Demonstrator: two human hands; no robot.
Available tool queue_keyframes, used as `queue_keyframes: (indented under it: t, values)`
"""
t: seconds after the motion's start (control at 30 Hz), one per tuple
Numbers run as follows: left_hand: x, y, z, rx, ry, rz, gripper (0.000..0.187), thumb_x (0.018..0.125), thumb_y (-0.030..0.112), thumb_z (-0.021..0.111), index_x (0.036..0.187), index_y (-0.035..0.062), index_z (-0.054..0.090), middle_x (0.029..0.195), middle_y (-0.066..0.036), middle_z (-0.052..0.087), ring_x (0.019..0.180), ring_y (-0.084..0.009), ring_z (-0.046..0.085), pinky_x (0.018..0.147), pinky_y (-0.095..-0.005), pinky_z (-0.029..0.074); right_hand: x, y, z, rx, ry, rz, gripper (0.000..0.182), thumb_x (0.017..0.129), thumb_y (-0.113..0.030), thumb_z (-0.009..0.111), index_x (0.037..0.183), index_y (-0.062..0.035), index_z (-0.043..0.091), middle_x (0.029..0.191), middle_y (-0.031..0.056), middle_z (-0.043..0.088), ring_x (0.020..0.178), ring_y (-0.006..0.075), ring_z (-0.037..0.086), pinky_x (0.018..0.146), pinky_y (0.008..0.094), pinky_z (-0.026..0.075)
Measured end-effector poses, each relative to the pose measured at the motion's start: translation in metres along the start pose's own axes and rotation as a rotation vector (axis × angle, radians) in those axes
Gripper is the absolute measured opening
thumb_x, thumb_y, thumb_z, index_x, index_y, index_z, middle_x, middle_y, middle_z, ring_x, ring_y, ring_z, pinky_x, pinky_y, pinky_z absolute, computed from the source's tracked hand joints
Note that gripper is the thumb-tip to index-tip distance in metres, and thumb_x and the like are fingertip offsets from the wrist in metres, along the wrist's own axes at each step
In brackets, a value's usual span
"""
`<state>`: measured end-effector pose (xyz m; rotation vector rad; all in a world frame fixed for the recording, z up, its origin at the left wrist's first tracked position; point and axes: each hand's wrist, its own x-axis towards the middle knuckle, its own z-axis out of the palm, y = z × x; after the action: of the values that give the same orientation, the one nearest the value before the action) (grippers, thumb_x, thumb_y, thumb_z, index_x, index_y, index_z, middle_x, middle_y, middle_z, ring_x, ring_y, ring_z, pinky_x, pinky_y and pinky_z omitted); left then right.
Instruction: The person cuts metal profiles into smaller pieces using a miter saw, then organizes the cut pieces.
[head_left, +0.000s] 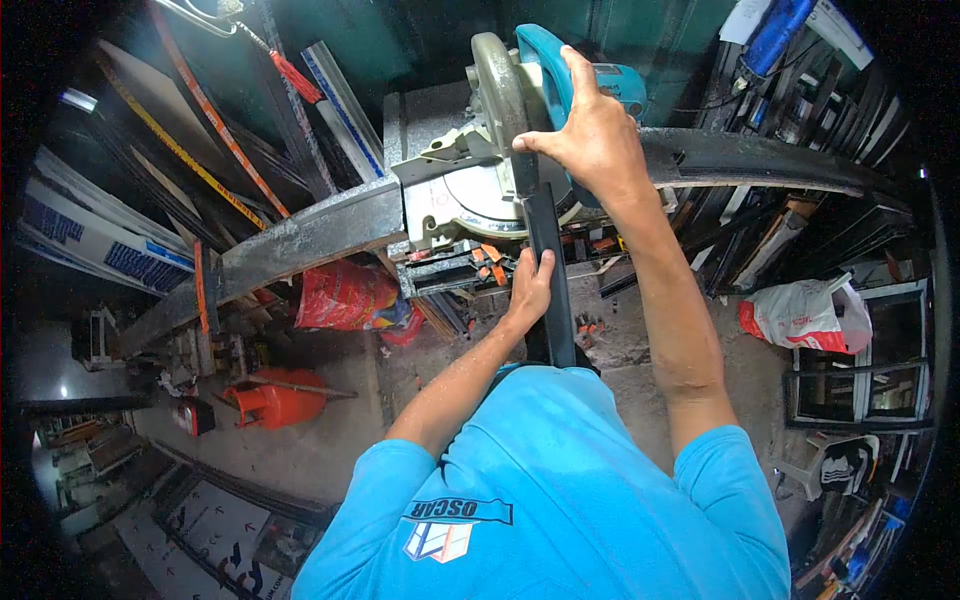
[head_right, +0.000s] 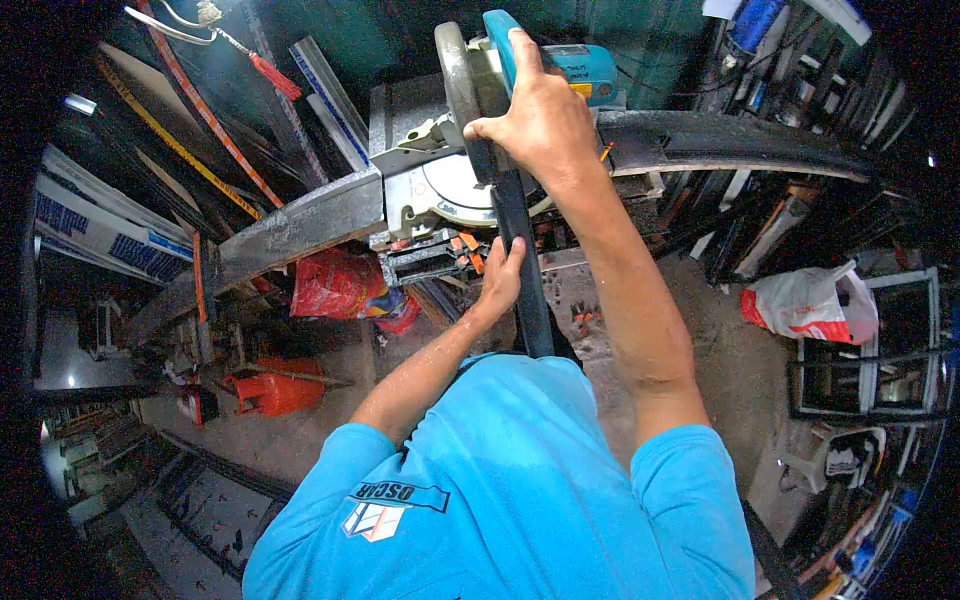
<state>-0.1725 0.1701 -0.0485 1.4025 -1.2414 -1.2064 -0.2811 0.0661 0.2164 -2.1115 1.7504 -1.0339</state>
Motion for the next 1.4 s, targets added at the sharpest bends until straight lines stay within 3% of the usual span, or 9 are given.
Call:
queue_keyframes:
  t: [0.63,0.83,0.97,1.0,1.07,1.13,1.23,1.3,1.4]
  values:
    - [-0.002,0.004,-0.001,-0.05,-0.029,-0.019,0.047,0.108,0.043,0.047,0.115,-0.0037,0.055,0.101,-0.019,0.061,0.096,-0.0312,0.059,0.088,-0.0424,0.045,0.084,-0.031,-0.04,-0.025,-0.086,-0.071,0.102,0.059,-0.037,0.097,0.137,0.0034,0.044,0.118,0.034,0.067,0.114,0.0473,0.065,0.096,0.0475,0.054]
    - [-0.01,0.011,-0.029,-0.086,0.286,0.135,0.052,0.107,0.043,0.049,0.128,-0.0043,0.055,0.116,-0.017,0.062,0.104,-0.0275,0.058,0.097,-0.0399,0.044,0.13,-0.052,-0.06,-0.086,-0.23,-0.03,0.097,0.055,-0.04,0.097,0.129,0.0043,0.052,0.116,0.0283,0.069,0.108,0.04,0.069,0.092,0.0434,0.056]
    - [0.011,0.032,-0.113,-0.658,0.568,-0.259,0.034,0.101,0.038,0.063,0.099,0.0045,0.067,0.091,-0.004,0.064,0.08,-0.0171,0.06,0.076,-0.0355,0.051,0.165,-0.06,-0.061,-0.215,-0.417,-0.103,0.06,0.06,-0.043,0.095,0.096,0.0016,0.077,0.098,0.0203,0.075,0.09,0.0327,0.072,0.079,0.0445,0.059]
    - [0.028,0.035,-0.138,-0.796,0.593,-0.19,0.023,0.097,0.029,0.065,0.093,0.0064,0.065,0.089,-0.002,0.063,0.079,-0.0158,0.06,0.074,-0.0366,0.052,0.167,-0.068,-0.073,-0.198,-0.555,-0.065,0.066,0.059,-0.045,0.095,0.1,0.0026,0.076,0.099,0.0204,0.075,0.09,0.0334,0.071,0.079,0.0443,0.058]
    - [0.073,-0.012,-0.214,-0.886,0.472,-0.172,0.036,0.092,0.03,0.057,0.118,0.0057,0.058,0.112,-0.01,0.064,0.107,-0.0303,0.062,0.094,-0.0542,0.052,0.167,-0.067,-0.065,-0.203,-0.543,-0.075,0.066,0.059,-0.045,0.095,0.101,0.0027,0.076,0.099,0.0204,0.075,0.09,0.0335,0.071,0.079,0.0443,0.058]
    - [0.084,0.031,-0.244,-0.837,0.477,-0.3,0.039,0.096,0.035,0.056,0.128,0.013,0.055,0.129,-0.012,0.059,0.124,-0.0391,0.055,0.091,-0.077,0.042,0.17,-0.065,-0.061,-0.213,-0.488,-0.093,0.067,0.059,-0.045,0.095,0.101,0.003,0.075,0.1,0.0204,0.075,0.09,0.0338,0.071,0.079,0.0441,0.058]
    - [0.108,0.037,-0.264,-0.763,0.598,-0.366,0.036,0.102,0.031,0.054,0.133,0.0122,0.053,0.135,-0.013,0.057,0.123,-0.0405,0.058,0.089,-0.0781,0.044,0.171,-0.058,-0.059,-0.215,-0.392,-0.1,0.069,0.059,-0.046,0.095,0.102,0.0033,0.075,0.1,0.0203,0.075,0.091,0.0342,0.071,0.08,0.0439,0.058]
    - [0.127,0.021,-0.269,-0.713,0.78,-0.373,0.032,0.105,0.024,0.052,0.133,0.0096,0.052,0.135,-0.015,0.058,0.12,-0.0413,0.062,0.088,-0.0774,0.046,0.171,-0.056,-0.06,-0.215,-0.35,-0.09,0.069,0.059,-0.046,0.095,0.102,0.0035,0.075,0.1,0.0203,0.075,0.091,0.0343,0.071,0.08,0.0438,0.058]
    - [0.139,-0.006,-0.28,-0.459,0.733,-0.509,0.021,0.099,0.018,0.065,0.115,0.0055,0.062,0.089,-0.007,0.064,0.075,-0.0243,0.065,0.082,-0.0662,0.057,0.168,-0.06,-0.061,-0.234,-0.383,-0.085,0.072,0.058,-0.048,0.095,0.103,0.004,0.074,0.101,0.0204,0.075,0.092,0.035,0.07,0.081,0.0437,0.058]
